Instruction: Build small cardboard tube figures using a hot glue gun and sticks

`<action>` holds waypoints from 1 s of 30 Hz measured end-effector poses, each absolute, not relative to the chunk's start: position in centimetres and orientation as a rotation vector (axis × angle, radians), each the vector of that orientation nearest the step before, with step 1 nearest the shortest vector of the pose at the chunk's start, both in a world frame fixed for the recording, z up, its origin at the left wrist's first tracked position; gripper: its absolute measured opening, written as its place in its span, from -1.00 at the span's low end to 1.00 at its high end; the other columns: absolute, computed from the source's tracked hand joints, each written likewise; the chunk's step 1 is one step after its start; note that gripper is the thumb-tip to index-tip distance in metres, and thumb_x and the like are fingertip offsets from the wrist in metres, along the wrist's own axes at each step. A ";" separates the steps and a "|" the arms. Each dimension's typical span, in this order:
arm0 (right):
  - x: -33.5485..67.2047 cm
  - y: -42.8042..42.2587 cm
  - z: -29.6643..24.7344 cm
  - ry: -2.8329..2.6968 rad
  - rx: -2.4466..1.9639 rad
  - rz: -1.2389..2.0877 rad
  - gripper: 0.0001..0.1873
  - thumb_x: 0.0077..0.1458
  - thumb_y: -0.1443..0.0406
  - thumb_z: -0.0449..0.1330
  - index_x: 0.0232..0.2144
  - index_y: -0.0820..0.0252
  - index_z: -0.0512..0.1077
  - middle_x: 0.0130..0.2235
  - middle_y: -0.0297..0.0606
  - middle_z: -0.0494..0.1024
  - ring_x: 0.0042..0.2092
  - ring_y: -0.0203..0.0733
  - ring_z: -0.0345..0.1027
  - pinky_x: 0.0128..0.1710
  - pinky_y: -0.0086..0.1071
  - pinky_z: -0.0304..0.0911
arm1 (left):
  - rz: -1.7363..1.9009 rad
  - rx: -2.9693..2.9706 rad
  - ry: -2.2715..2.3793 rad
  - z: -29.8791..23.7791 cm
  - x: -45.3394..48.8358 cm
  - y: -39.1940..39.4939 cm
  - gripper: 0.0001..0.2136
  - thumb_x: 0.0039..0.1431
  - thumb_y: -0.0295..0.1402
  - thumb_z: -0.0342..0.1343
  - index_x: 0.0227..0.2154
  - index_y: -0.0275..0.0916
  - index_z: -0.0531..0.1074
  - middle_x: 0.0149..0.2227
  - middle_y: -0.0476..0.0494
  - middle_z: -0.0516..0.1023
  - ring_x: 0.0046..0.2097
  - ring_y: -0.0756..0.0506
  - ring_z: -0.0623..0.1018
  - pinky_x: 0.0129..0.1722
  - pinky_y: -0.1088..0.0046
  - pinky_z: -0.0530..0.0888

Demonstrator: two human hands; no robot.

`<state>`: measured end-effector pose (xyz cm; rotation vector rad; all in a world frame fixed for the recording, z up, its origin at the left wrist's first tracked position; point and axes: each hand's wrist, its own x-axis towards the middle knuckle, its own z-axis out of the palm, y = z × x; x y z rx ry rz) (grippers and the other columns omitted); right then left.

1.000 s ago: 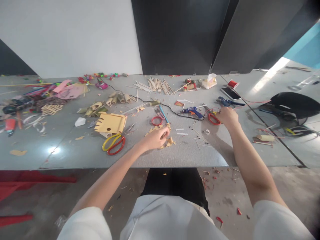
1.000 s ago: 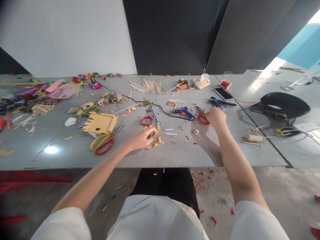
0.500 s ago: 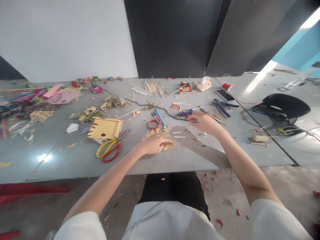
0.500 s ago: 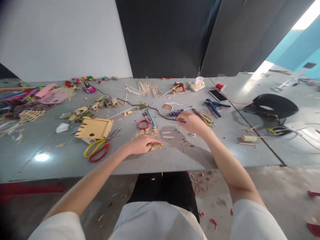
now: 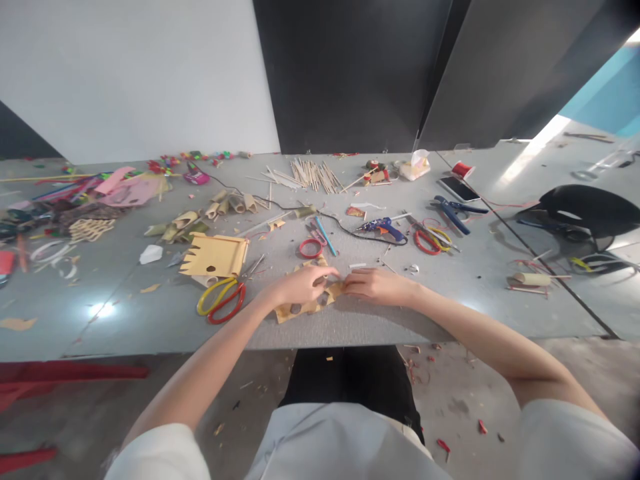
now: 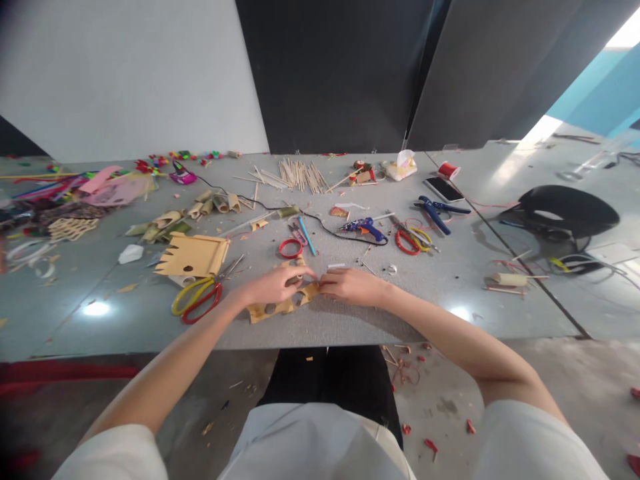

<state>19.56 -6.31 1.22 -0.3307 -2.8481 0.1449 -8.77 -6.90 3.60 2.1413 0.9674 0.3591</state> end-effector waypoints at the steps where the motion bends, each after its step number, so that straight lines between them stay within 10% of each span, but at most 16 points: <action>1: 19.6 -6.3 1.2 -2.839 -0.329 0.154 -0.72 0.52 0.33 0.06 0.08 0.20 0.55 0.00 -0.05 0.61 0.00 -0.07 0.46 0.03 -0.20 0.39 | 0.413 2.091 0.950 3.8 -8.6 -6.8 -0.57 0.28 -0.45 0.01 0.17 -0.09 0.49 -0.25 -0.06 0.58 -0.32 -0.07 0.48 -0.22 0.43 0.42; 12: 19.7 -6.4 1.2 -2.823 -0.388 0.183 -0.73 0.49 0.32 0.11 0.10 0.16 0.56 0.01 -0.08 0.60 -0.01 -0.10 0.47 0.02 -0.23 0.39 | 0.532 1.634 0.734 1.9 -8.2 -5.9 -0.66 0.35 -0.07 0.27 -0.06 -0.14 0.30 -0.06 -0.17 0.60 -0.13 -0.05 0.58 -0.09 0.41 0.51; 20: 19.9 -6.5 1.5 -2.819 -0.428 0.248 -0.73 0.48 0.32 0.13 0.10 0.12 0.57 -0.01 -0.11 0.59 -0.05 -0.13 0.47 0.00 -0.26 0.37 | 0.654 1.596 0.799 -0.5 -8.1 -5.8 -0.60 0.00 -0.25 0.54 -0.22 -0.22 0.46 0.04 -0.25 0.62 -0.06 -0.11 0.65 -0.03 0.31 0.60; 30: 20.0 -6.5 1.8 -2.852 -0.443 0.301 -0.72 0.48 0.33 0.10 0.08 0.12 0.56 -0.05 -0.12 0.57 -0.05 -0.13 0.44 -0.04 -0.29 0.32 | 0.706 1.861 0.879 0.0 -8.2 -6.2 -0.75 0.12 -0.37 0.45 -0.15 -0.19 0.61 -0.15 -0.12 0.65 -0.14 -0.07 0.64 -0.08 0.38 0.57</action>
